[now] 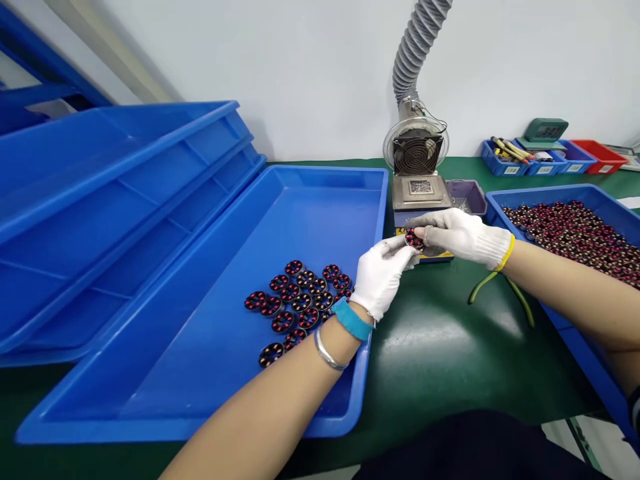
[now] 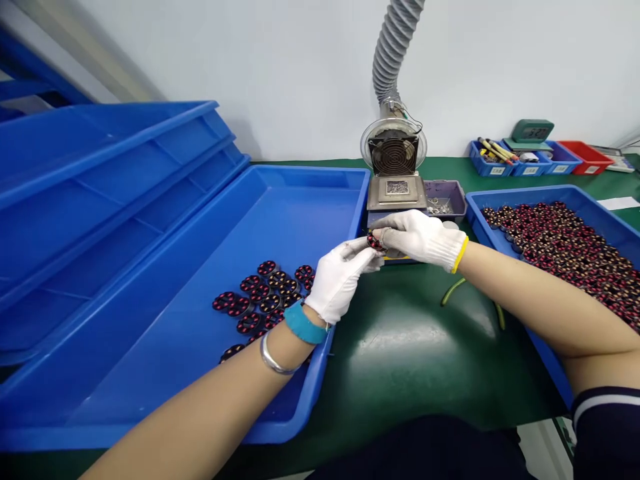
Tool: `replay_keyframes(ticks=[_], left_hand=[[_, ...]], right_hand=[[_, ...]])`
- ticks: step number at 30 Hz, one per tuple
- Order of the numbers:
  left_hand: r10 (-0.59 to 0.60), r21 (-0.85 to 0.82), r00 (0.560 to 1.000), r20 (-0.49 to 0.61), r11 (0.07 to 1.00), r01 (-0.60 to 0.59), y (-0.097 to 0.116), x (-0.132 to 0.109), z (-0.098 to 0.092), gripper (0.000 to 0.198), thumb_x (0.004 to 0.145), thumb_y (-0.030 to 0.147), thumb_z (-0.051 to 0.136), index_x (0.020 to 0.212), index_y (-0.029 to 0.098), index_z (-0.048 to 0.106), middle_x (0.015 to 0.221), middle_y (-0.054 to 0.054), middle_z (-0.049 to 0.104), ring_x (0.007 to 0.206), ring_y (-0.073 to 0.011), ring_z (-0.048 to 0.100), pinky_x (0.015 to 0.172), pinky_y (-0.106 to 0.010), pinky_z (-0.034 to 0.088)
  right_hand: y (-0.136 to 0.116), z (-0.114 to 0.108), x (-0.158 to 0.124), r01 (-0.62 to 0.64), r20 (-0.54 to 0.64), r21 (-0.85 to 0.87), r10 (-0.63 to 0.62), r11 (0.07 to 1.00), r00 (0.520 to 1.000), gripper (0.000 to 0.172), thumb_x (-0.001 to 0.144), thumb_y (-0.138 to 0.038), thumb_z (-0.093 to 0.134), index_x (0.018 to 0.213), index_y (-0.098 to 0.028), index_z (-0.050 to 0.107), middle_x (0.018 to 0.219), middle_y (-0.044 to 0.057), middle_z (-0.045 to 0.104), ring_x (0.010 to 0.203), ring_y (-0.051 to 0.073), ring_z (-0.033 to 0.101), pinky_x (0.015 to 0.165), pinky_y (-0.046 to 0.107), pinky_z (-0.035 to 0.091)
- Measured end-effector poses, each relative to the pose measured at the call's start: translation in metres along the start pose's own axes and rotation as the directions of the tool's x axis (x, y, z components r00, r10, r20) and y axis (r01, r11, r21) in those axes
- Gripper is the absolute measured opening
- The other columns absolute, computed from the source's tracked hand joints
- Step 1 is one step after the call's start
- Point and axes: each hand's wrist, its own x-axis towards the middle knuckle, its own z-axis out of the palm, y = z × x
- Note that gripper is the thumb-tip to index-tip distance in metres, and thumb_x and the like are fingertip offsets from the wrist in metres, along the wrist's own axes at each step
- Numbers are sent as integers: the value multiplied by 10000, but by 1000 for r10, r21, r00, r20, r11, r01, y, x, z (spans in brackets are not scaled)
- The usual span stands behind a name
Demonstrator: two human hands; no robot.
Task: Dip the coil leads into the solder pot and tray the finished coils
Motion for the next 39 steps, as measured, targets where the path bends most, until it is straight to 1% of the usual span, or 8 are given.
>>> replay_keyframes(ticks=[4,8,12,16,22,28,34,39], left_hand=[[-54,56,998,36,997,52,0,-1,0,348,709,270,718,995,86,646,863,-84,705,687,-144,656,751,-335,531],[-84,86,992,97,993,75,0,-2,0,348,736,293,702,1012,90,637,873,-94,701,704,-152,659,746,-338,526],[-100,102,987,129,991,87,0,-1,-1,342,750,299,693,1010,85,635,860,-99,701,709,-158,661,746,-338,520],[-111,127,982,154,988,92,0,-1,-2,339,764,312,682,1005,78,634,857,-106,698,714,-162,658,746,-342,513],[-120,137,975,187,986,95,0,-1,-3,320,771,309,669,990,78,633,855,-102,690,704,-153,646,742,-336,500],[-115,151,970,214,985,84,-1,-1,-4,305,779,325,658,970,88,643,854,-99,689,716,-157,645,752,-338,499],[-123,166,968,221,982,87,1,-2,-4,314,772,333,666,971,91,647,855,-100,692,714,-157,643,742,-333,498],[-129,181,966,225,979,89,2,-2,-3,315,769,331,670,972,90,645,852,-100,693,718,-162,645,732,-331,501]], right_hand=[[-5,-17,7,-1,-99,-238,-23,971,995,328,843,-392,535,1128,-279,649,1026,-17,702,942,204,652,794,292,521],[-20,-41,24,-82,-272,-652,-132,754,953,364,826,-397,545,1172,-303,610,1148,36,650,1049,310,594,831,427,493],[-24,-62,54,-114,-215,-865,-156,490,964,368,829,-300,536,1183,-209,584,1143,154,605,999,389,580,792,522,459],[-14,-67,84,-141,-179,-903,-56,406,982,373,775,-118,539,1144,-127,594,1118,210,592,1042,431,535,799,560,421],[0,-59,100,-153,-184,-886,-30,439,983,384,754,-58,537,1134,-32,583,1067,257,600,1103,457,496,837,598,386],[-4,-67,96,-189,-215,-889,-16,418,976,359,808,-193,550,1149,-92,595,1123,223,596,1095,420,518,851,558,408],[-7,-86,86,-256,-385,-724,-67,640,920,365,808,-371,563,1141,-234,622,1117,76,634,1040,305,579,862,450,469],[6,-86,90,-313,-388,-451,132,836,912,288,776,-330,589,1028,-234,688,873,56,698,785,217,644,717,354,522]])
